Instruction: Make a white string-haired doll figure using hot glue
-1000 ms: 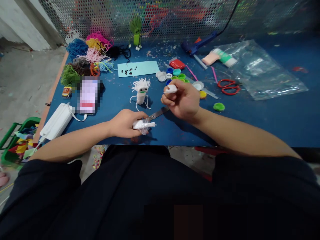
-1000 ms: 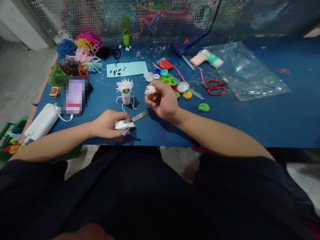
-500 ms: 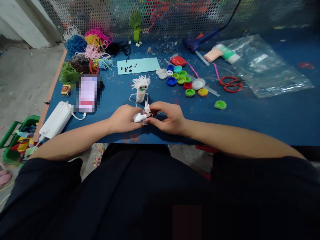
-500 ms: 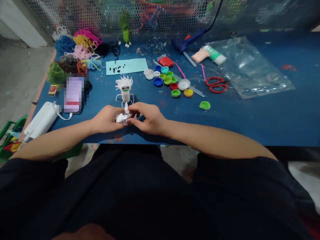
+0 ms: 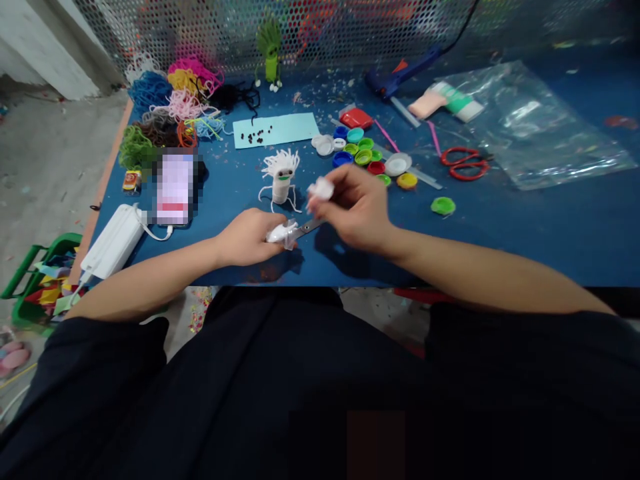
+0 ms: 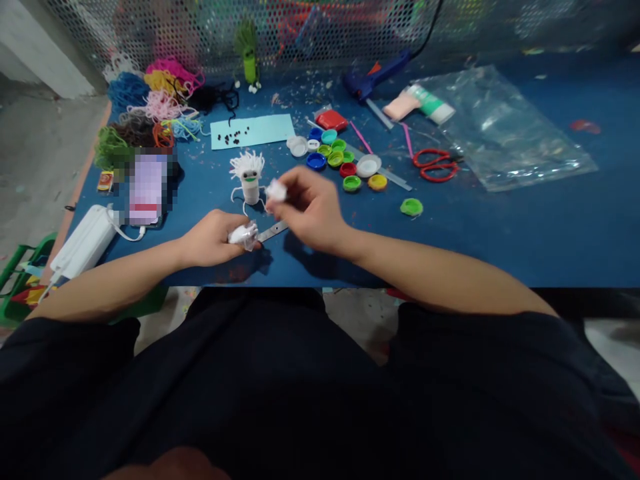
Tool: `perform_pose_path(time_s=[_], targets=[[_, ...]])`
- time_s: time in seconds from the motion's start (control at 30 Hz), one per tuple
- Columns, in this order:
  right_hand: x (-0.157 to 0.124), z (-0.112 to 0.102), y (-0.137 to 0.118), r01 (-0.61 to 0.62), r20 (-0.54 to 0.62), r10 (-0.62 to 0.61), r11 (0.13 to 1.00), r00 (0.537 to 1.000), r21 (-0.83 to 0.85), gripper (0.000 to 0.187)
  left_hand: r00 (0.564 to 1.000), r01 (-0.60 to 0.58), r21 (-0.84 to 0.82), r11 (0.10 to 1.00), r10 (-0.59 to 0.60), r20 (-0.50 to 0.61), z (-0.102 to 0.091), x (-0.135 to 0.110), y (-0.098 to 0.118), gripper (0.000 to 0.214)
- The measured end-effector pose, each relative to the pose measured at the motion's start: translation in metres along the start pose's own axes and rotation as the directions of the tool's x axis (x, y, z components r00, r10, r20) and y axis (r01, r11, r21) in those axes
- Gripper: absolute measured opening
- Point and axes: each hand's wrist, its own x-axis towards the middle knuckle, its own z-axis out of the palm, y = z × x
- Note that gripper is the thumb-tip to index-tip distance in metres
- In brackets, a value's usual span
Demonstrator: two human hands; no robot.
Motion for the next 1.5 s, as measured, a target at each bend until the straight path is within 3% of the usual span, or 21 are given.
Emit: perform_pose_path(time_s=[0.1, 0.17, 0.3, 0.43, 0.57, 0.63, 0.77, 0.9, 1.07, 1.2, 1.3, 1.5], targets=[[0.025, -0.018, 0.020, 0.083, -0.328, -0.042, 0.990, 0.944, 0.113, 0.040, 1.000, -0.016, 0.124, 0.992, 0.014, 0.014, 0.001, -0.002, -0.003, 0.028], [0.031, -0.022, 0.028, 0.073, -0.353, -0.016, 0.986, 0.935, 0.148, 0.046, 0.998, -0.055, 0.189, 0.980, 0.052, 0.019, 0.005, -0.001, -0.006, 0.035], [0.013, -0.008, 0.024, -0.142, -0.074, 0.158, 0.973, 0.985, 0.183, 0.054, 0.983, -0.176, 0.221, 0.959, 0.182, -0.008, 0.014, 0.002, -0.014, 0.066], [-0.012, 0.007, 0.007, -0.307, 0.151, 0.276, 0.919, 0.949, 0.247, 0.065, 0.968, -0.122, 0.103, 0.987, 0.142, -0.208, 0.016, 0.002, -0.018, 0.095], [-0.021, 0.007, -0.003, -0.381, 0.281, 0.298, 0.869, 0.912, 0.317, 0.082, 0.897, -0.051, -0.063, 0.997, 0.018, -0.441, 0.016, -0.002, -0.017, 0.086], [-0.023, 0.007, -0.005, -0.410, 0.364, 0.284, 0.846, 0.887, 0.340, 0.093, 0.862, -0.080, -0.032, 0.996, 0.053, -0.504, 0.017, -0.003, -0.017, 0.076], [-0.027, 0.008, -0.009, -0.422, 0.482, 0.215, 0.825, 0.850, 0.376, 0.109, 0.795, -0.170, 0.056, 0.984, 0.171, -0.582, 0.019, -0.002, -0.014, 0.036], [-0.027, 0.012, -0.008, -0.339, 0.382, 0.202, 0.878, 0.902, 0.339, 0.096, 0.787, -0.154, 0.004, 0.988, 0.125, -0.604, 0.015, -0.002, -0.012, 0.025], [-0.016, 0.011, 0.009, -0.146, 0.074, 0.136, 0.976, 0.988, 0.160, 0.066, 0.801, 0.035, -0.252, 0.967, -0.178, -0.572, 0.006, 0.001, -0.016, 0.024], [0.003, 0.000, 0.029, -0.039, -0.146, 0.032, 0.998, 0.989, -0.042, 0.050, 0.765, 0.115, -0.430, 0.895, -0.356, -0.536, 0.001, 0.010, -0.029, 0.028], [0.012, -0.006, 0.038, -0.053, -0.146, 0.038, 0.993, 0.989, -0.103, 0.051, 0.755, 0.145, -0.490, 0.860, -0.416, -0.506, -0.001, 0.017, -0.040, 0.032], [0.011, -0.003, 0.033, -0.091, -0.011, 0.090, 0.988, 0.996, -0.122, 0.047, 0.768, 0.134, -0.505, 0.852, -0.412, -0.490, -0.001, 0.025, -0.056, 0.020]])
